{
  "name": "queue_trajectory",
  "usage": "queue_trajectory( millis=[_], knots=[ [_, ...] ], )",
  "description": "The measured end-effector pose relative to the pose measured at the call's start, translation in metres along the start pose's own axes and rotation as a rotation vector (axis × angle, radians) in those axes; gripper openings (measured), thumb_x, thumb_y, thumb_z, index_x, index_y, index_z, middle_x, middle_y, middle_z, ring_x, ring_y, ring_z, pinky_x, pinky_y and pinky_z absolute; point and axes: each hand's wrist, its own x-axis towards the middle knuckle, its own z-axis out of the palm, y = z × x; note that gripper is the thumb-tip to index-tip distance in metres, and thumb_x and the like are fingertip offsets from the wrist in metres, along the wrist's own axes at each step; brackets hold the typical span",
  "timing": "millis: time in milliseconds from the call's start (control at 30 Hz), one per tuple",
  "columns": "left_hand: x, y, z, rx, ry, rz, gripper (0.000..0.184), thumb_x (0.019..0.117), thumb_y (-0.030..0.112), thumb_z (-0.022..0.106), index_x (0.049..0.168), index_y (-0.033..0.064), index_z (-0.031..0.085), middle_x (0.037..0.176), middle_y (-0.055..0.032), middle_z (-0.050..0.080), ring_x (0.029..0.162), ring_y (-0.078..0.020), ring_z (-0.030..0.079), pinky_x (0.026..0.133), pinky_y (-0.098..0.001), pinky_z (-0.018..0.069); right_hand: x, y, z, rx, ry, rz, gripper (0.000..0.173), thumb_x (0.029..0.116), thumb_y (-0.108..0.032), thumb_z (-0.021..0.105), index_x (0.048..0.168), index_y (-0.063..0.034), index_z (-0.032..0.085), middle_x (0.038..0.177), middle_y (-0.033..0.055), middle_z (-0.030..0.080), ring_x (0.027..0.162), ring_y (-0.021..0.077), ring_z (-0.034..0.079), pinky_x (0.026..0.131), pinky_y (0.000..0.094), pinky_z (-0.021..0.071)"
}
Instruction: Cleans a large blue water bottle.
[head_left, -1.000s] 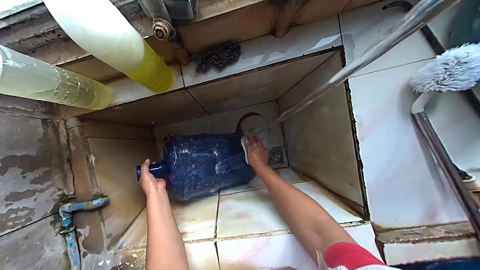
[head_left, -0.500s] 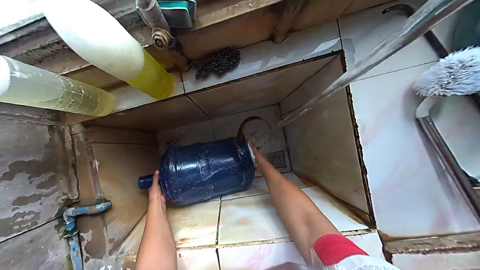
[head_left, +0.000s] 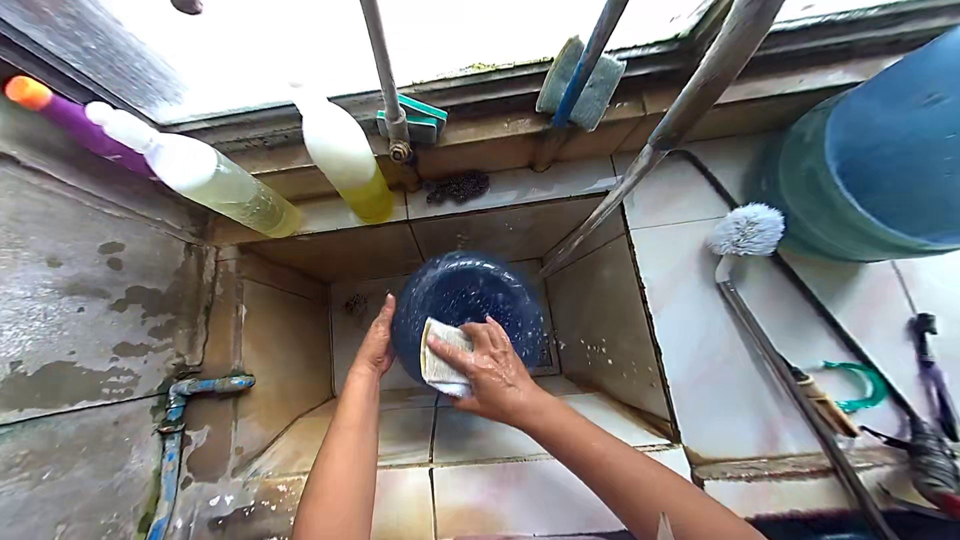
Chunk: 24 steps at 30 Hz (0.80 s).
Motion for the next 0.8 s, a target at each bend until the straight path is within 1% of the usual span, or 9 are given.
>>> queue_trajectory(
  millis=[100,200,267,333,433,567,667,733,800],
  knots=[
    [-0.022,0.015,0.014,0.217,-0.024,0.178,0.084,0.0895,0.036,0.075,0.156,0.0046,0.035,0.138,-0.0193,0.06,0.122,-0.0238,0.064,0.103,-0.043,0.0542,0.009,0.02,-0.004,-0.116,0.042,-0.027,0.078,0.0826,-0.083,0.055,0.15,-0.0438,0.05,0.163,0.0185,0.037,0.153,0.0496,0.022,0.113,0.0832,0.0093],
    [-0.043,-0.004,0.03,0.164,0.029,0.23,0.096,0.0822,0.032,0.081,0.155,-0.0018,0.029,0.143,-0.0222,0.054,0.127,-0.0235,0.06,0.106,-0.0396,0.0535,0.047,0.043,-0.008,-0.266,0.204,0.194,0.071,0.1004,-0.069,0.03,0.159,-0.0308,0.039,0.169,0.0178,0.022,0.157,0.0432,0.011,0.117,0.0787,0.0059],
    [-0.048,-0.015,0.047,0.081,0.146,0.269,0.093,0.0848,0.027,0.079,0.155,-0.0054,0.027,0.145,-0.0255,0.051,0.13,-0.0252,0.057,0.107,-0.0396,0.0518,0.057,0.03,0.002,-0.242,0.21,0.247,0.069,0.1056,-0.054,0.027,0.164,-0.0178,0.029,0.171,0.0186,0.015,0.159,0.0395,0.006,0.12,0.0741,0.004],
    [-0.043,-0.015,0.05,0.018,0.267,0.296,0.082,0.0901,0.019,0.073,0.154,-0.008,0.028,0.142,-0.0277,0.054,0.128,-0.0263,0.059,0.107,-0.0402,0.0512,0.037,0.004,0.012,-0.131,0.112,0.108,0.061,0.1089,-0.042,0.029,0.162,-0.012,0.031,0.17,0.0161,0.022,0.158,0.0351,0.015,0.123,0.0702,0.0097],
    [-0.041,-0.008,0.027,-0.003,0.268,0.258,0.079,0.0958,0.022,0.069,0.156,-0.006,0.026,0.139,-0.0265,0.056,0.122,-0.0255,0.062,0.104,-0.0399,0.0533,0.006,-0.001,-0.007,-0.087,-0.037,0.073,0.053,0.1062,-0.033,0.036,0.156,-0.0192,0.046,0.163,0.0073,0.04,0.155,0.0313,0.029,0.122,0.071,0.0099],
    [-0.051,-0.017,0.018,0.159,0.125,0.303,0.096,0.0856,0.028,0.077,0.157,-0.0066,0.022,0.153,-0.0273,0.043,0.137,-0.0262,0.052,0.111,-0.0378,0.0486,0.031,0.045,-0.03,-0.239,0.119,0.368,0.06,0.107,-0.036,0.036,0.161,-0.0098,0.033,0.168,0.018,0.027,0.157,0.0363,0.02,0.123,0.0685,0.0081],
    [-0.05,-0.009,0.026,0.352,-0.05,0.307,0.103,0.0811,0.028,0.081,0.158,-0.0068,0.021,0.162,-0.0285,0.029,0.147,-0.0272,0.041,0.117,-0.0372,0.0413,0.054,0.025,-0.01,-0.172,0.184,0.253,0.054,0.1064,-0.034,0.043,0.15,-0.0025,0.049,0.158,0.0199,0.044,0.154,0.0394,0.025,0.126,0.0638,0.0115],
    [-0.052,0.005,0.031,0.448,-0.135,0.329,0.089,0.0741,0.026,0.085,0.145,-0.0083,0.043,0.142,-0.0214,0.056,0.13,-0.0182,0.057,0.111,-0.032,0.0468,0.056,0.0,0.008,-0.145,0.158,0.02,0.044,0.1055,-0.036,0.045,0.134,-0.0085,0.066,0.144,0.0117,0.061,0.151,0.0342,0.036,0.125,0.0645,0.014],
    [-0.052,0.004,0.029,0.44,-0.166,0.333,0.084,0.0751,0.028,0.084,0.142,-0.0065,0.048,0.136,-0.0162,0.062,0.127,-0.0127,0.059,0.11,-0.0289,0.0467,0.051,-0.002,0.011,-0.143,0.132,-0.084,0.041,0.1058,-0.035,0.044,0.13,-0.0149,0.069,0.141,0.0044,0.065,0.15,0.0316,0.039,0.122,0.071,0.0115]
  ],
)
